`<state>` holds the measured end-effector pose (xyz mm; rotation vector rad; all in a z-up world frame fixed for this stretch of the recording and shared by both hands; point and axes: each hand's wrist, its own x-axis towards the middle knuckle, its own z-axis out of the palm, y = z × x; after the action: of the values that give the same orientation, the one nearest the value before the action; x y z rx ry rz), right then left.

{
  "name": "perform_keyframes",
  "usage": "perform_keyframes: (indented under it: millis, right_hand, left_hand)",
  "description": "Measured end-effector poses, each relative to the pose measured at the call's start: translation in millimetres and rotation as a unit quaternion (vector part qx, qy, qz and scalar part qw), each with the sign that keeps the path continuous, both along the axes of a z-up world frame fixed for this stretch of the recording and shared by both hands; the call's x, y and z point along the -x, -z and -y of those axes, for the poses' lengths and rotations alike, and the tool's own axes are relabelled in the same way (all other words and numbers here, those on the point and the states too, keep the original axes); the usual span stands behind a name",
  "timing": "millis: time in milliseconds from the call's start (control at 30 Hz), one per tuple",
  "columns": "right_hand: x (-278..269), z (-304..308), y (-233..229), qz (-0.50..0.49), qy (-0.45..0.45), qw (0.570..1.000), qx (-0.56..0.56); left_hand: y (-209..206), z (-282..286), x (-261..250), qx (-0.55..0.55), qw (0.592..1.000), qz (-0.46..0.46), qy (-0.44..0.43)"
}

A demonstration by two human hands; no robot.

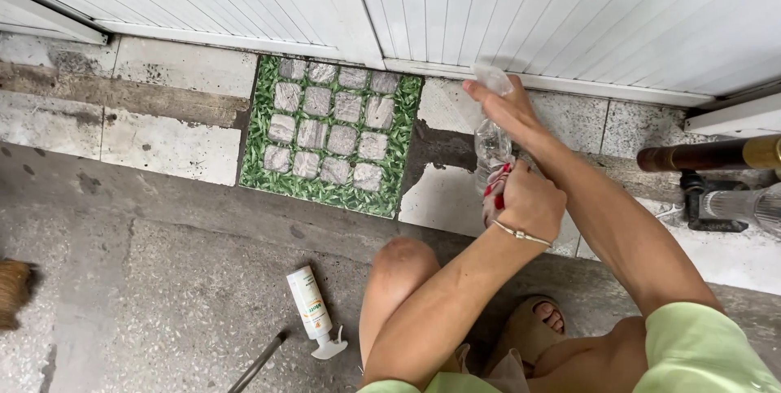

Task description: Cleaning the glass and panels of a door using a spray bottle and cloth.

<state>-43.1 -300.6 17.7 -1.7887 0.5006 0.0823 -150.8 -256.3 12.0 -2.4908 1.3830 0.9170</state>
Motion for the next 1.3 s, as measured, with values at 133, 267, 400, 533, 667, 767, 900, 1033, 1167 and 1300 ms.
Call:
perform_keyframes:
  millis: [133,267,400,533,667,767,900,1033,1167,1300]
  right_hand:
    - [-1.8,-6.6,0.6,0.003,-0.028,1.000,-0.009]
    - [-19.0,-10.2,-0.5,-0.159,-0.038,0.985,0.047]
    - [-16.8,-3.7,10.0,0.072,-0.106,0.991,-0.033]
    - [-24.4,-9.3,21.2,0.101,-0.115,0.988,-0.013]
    - [-27.3,-8.4,28.5,0.076,-0.148,0.983,-0.071]
    - [-23.7,-13.1,30.2,0.083,-0.144,0.985,-0.040]
    - [-32.7,-15.7,38.2,0.114,-0.126,0.985,-0.037]
    - [-19.7,-16.1,49.2,0.074,-0.067,0.995,0.011]
    - [-6.5,-7.0,0.1,-0.165,-0.021,0.986,0.029]
    - [7.4,-1.6,-7.4,0.077,0.008,0.997,-0.016]
  left_hand:
    - [-36.5,-3.4,-12.5,0.003,1.000,0.002,-0.010]
    - [-50.2,-15.2,-39.8,-0.010,0.999,0.001,-0.052]
    - [-21.4,-17.1,-53.6,-0.013,0.996,0.017,-0.082]
    - [-23.6,-23.3,-49.2,-0.016,0.997,0.007,-0.075]
    - [-36.1,-26.9,-49.0,-0.010,0.997,-0.002,-0.078]
    - [-35.8,-26.9,-50.6,-0.008,0.996,0.002,-0.086]
    - [-27.0,-30.0,-53.2,0.001,0.996,0.007,-0.093]
    - [-11.9,-24.5,-49.3,0.015,0.996,0.011,-0.084]
    - [-76.3,-53.5,-64.0,-0.008,0.995,-0.031,-0.099]
    - [8.0,-31.5,-62.2,0.044,0.998,0.030,-0.046]
